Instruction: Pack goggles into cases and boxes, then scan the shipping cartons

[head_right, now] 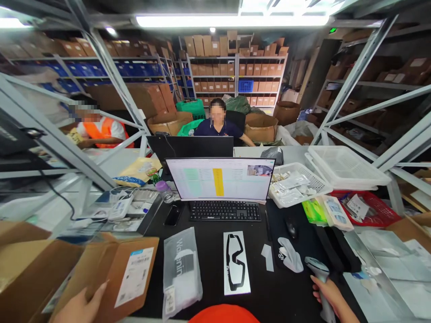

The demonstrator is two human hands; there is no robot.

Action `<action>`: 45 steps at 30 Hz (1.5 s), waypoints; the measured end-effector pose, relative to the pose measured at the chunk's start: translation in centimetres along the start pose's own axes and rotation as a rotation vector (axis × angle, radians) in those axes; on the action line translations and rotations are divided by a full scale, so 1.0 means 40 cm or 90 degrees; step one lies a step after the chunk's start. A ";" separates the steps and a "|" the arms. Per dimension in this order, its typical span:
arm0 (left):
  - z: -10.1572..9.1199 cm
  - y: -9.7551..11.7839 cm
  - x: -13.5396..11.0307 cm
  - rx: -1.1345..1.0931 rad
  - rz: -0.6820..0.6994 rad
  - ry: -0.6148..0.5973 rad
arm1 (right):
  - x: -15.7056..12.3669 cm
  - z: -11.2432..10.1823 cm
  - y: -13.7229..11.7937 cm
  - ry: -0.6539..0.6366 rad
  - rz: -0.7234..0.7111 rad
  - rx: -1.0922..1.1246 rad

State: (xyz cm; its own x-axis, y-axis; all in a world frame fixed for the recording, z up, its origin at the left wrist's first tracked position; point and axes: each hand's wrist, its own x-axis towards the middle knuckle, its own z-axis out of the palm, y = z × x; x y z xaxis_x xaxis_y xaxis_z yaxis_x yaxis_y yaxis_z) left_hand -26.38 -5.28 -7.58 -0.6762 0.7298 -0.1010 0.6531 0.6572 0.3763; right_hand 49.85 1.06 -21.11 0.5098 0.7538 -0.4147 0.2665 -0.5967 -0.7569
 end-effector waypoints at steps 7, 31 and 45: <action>0.000 0.183 -0.153 -0.416 0.004 -0.025 | -0.178 0.043 -0.124 -0.150 0.003 0.105; 0.125 0.490 -0.410 -0.309 0.323 -0.200 | -0.551 0.225 -0.328 -0.415 -0.323 0.174; 0.123 0.385 -0.335 -0.307 0.152 -0.197 | -0.367 0.259 -0.174 -0.175 -0.123 0.082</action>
State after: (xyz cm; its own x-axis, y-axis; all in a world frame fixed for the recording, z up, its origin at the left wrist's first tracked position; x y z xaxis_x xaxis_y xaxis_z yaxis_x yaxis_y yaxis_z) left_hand -5.57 -4.00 -4.96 -0.3526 0.9147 -0.1975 0.4984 0.3623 0.7876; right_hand 32.04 -2.98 -15.00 0.2169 0.9054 -0.3649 0.2218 -0.4097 -0.8848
